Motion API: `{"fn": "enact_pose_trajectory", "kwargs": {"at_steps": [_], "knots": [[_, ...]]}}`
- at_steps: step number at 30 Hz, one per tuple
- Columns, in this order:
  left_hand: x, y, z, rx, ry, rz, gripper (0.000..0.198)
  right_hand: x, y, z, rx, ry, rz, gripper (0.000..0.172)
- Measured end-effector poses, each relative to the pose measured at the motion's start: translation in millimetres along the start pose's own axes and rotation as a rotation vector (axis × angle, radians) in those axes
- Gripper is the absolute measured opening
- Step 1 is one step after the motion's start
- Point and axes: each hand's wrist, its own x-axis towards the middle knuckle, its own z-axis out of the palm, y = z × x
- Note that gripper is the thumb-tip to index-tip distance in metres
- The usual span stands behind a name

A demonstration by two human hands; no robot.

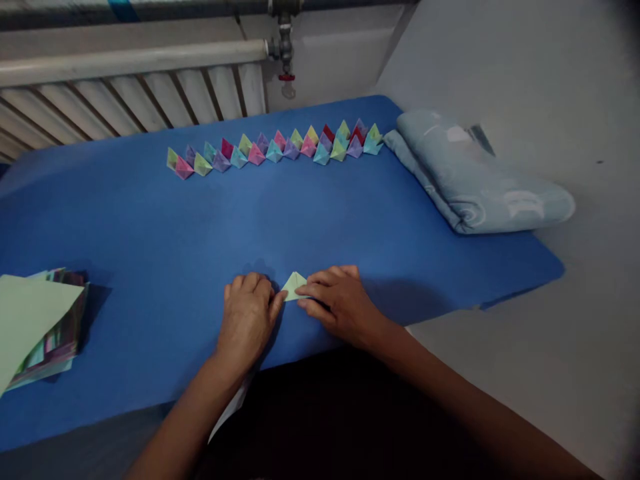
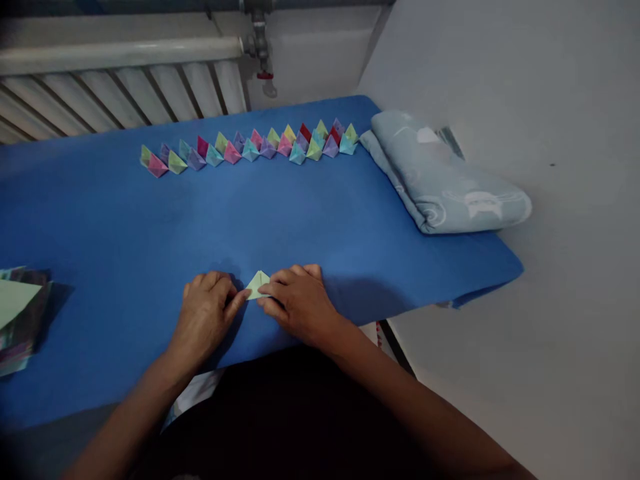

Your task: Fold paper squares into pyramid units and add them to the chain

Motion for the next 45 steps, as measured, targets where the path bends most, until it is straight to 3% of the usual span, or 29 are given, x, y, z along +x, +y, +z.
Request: {"fn": "enact_pose_trajectory", "kwargs": {"at_steps": [6, 18, 22, 25, 29, 34, 40, 45], "knots": [[-2.6, -0.7, 2.8, -0.009, 0.022, -0.006, 0.023, 7.6, -10.5, 8.2, -0.043, 0.042, 0.107, 0.017], [-1.5, -6.2, 4.6, -0.071, 0.008, -0.022, 0.024, 11.2, -12.1, 14.5, -0.036, 0.074, 0.181, 0.017], [-6.1, -12.4, 3.5, -0.126, 0.104, -0.063, 0.022, 11.4, -12.7, 14.4, -0.045, 0.063, 0.172, 0.017], [-13.0, -11.6, 2.9, -0.219, 0.187, -0.011, 0.016, 11.1, -12.4, 14.6, -0.059, 0.054, 0.153, 0.017], [-17.1, -3.0, 4.4, -0.26, 0.125, 0.071, 0.013, 10.5, -12.0, 15.3, -0.078, 0.056, 0.159, 0.016], [-9.1, 1.1, 3.2, -0.236, 0.042, -0.032, 0.015, 10.9, -12.4, 14.5, -0.075, 0.053, 0.158, 0.02], [-1.5, -3.2, -0.7, -0.193, -0.034, -0.103, 0.018, 11.8, -13.7, 13.2, -0.05, 0.039, 0.183, 0.019], [-2.0, -17.7, -1.8, -0.123, -0.061, -0.068, 0.023, 11.6, -13.5, 12.5, -0.047, 0.033, 0.183, 0.017]]}}
